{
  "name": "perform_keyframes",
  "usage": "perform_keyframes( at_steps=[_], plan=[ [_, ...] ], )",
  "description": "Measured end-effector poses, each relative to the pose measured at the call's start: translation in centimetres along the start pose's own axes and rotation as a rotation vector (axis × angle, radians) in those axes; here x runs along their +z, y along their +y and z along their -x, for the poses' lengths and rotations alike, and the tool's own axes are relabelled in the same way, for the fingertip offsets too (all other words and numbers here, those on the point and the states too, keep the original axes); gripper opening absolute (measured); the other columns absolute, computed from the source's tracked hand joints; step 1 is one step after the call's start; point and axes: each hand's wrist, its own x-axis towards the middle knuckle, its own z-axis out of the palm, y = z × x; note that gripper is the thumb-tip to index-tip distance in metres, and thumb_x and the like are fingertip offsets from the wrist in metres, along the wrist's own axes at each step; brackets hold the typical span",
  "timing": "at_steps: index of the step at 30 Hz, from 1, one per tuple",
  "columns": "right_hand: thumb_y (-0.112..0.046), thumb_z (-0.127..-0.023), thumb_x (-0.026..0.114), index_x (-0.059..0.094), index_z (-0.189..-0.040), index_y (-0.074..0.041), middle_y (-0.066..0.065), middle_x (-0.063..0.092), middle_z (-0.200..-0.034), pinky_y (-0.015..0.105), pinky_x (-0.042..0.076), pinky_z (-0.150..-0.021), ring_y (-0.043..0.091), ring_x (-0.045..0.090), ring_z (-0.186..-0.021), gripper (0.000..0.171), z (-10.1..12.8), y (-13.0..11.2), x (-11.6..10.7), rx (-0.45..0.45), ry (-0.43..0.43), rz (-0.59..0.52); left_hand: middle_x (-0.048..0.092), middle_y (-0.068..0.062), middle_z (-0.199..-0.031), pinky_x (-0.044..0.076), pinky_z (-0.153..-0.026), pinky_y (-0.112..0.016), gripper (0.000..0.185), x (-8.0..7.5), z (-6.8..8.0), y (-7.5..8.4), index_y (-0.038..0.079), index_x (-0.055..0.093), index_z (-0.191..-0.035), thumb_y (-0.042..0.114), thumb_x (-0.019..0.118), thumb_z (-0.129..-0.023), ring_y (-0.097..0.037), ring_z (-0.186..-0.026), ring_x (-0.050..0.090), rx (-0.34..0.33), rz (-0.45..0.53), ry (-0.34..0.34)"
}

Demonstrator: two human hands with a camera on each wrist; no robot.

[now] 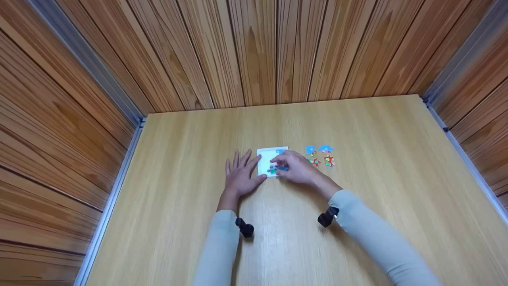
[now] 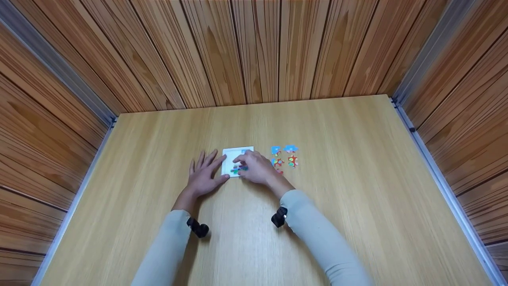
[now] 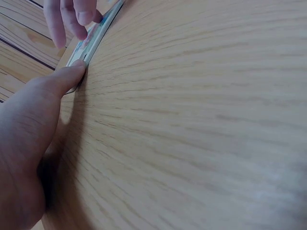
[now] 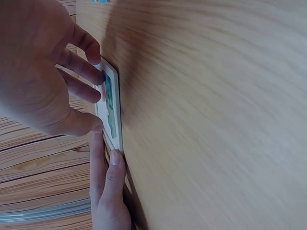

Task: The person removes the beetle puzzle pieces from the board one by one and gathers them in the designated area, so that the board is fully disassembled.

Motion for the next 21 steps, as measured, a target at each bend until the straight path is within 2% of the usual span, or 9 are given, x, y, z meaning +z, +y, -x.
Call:
perform_keyframes(
  at_steps=[6, 12, 21],
  plan=[
    [-0.014, -0.104, 0.079, 0.075, -0.142, -0.007, 0.018, 0.073, -0.133, 0.058, 0.057, -0.114, 0.037, 0.069, -0.128, 0.039, 0.0, 0.1, 0.4, 0.033, -0.009, 0.004, 0.016, -0.003, -0.193, -0.011, -0.140, -0.075, 0.084, 0.0, 0.0, 0.0, 0.037, 0.041, -0.175, 0.073, 0.059, -0.101, -0.044, -0.180, -0.006, 0.002, 0.013, 0.002],
    [-0.013, -0.103, 0.080, 0.078, -0.139, -0.007, 0.018, 0.070, -0.130, 0.057, 0.057, -0.109, 0.037, 0.065, -0.125, 0.037, -0.1, -0.1, 0.7, 0.029, 0.000, 0.043, 0.016, -0.004, -0.193, -0.011, -0.140, -0.075, 0.084, 0.0, 0.0, 0.0, 0.036, 0.041, -0.175, 0.072, 0.059, -0.102, -0.044, -0.180, -0.005, -0.001, 0.002, 0.003],
    [-0.013, -0.102, 0.081, 0.080, -0.136, -0.010, 0.017, 0.065, -0.133, 0.056, 0.054, -0.108, 0.038, 0.057, -0.130, 0.035, -0.2, -0.1, 1.1, 0.044, -0.001, 0.070, 0.018, -0.005, -0.193, -0.009, -0.141, -0.075, 0.084, -0.1, 0.0, 0.0, 0.036, 0.041, -0.175, 0.070, 0.059, -0.101, -0.045, -0.180, -0.003, 0.001, -0.005, 0.005]
  ],
)
